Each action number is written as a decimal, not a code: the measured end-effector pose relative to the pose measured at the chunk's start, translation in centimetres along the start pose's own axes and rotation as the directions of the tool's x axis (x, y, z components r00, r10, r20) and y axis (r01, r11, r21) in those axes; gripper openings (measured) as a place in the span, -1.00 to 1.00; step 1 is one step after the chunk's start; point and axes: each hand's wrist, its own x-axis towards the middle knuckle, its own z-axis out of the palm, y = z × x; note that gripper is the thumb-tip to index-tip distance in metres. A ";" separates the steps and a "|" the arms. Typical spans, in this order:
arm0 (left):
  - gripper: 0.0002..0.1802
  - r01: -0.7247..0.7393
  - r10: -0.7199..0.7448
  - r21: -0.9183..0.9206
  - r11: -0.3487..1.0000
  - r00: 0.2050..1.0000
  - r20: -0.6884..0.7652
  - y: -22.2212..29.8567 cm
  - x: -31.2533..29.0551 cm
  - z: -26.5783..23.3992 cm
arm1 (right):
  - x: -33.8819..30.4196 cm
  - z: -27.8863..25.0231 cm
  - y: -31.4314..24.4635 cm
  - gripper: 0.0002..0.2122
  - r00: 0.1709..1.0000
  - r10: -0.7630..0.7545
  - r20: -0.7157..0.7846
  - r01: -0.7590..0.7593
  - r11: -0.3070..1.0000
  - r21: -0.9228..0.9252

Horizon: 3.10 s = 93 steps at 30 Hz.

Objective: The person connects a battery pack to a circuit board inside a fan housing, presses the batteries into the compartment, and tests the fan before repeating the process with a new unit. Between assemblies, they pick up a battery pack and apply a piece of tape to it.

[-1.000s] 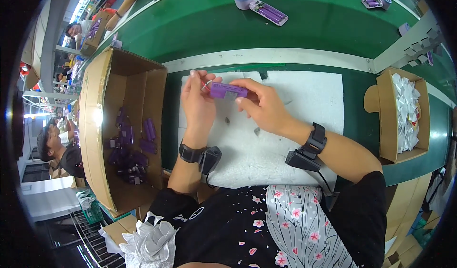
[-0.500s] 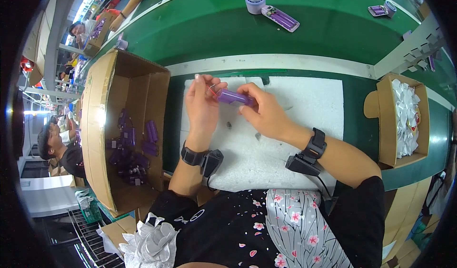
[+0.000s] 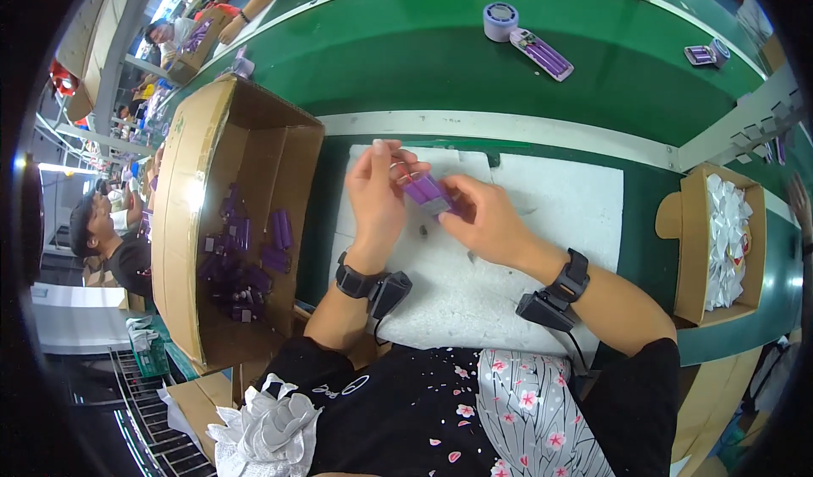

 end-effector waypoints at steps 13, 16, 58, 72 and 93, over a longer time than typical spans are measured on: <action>-0.62 -0.087 0.082 0.126 0.988 0.996 0.044 -0.3 0.1 -0.1 | 0.0 -0.2 -0.6 -0.61 0.998 0.038 0.051 -0.040 0.998 0.045; -0.62 -0.094 0.089 0.140 0.986 0.995 0.046 -0.3 0.0 -0.1 | 0.0 -0.1 -0.5 -0.61 0.998 0.033 0.051 -0.036 0.998 0.049; -0.66 -0.174 0.159 0.226 0.959 0.984 0.083 -0.4 0.2 0.5 | 0.1 -0.7 -0.7 -0.48 0.992 0.069 0.109 -0.079 0.993 0.087; -0.67 -0.110 0.109 0.264 0.958 0.994 0.020 -1.1 -0.4 0.6 | 0.1 0.1 1.0 -0.43 0.989 0.077 0.130 -0.084 0.995 0.051; -0.63 -0.050 0.043 0.170 0.984 0.998 0.045 -0.9 -0.5 -0.6 | -0.6 0.3 0.3 -0.51 0.989 0.111 0.099 -0.113 0.993 0.019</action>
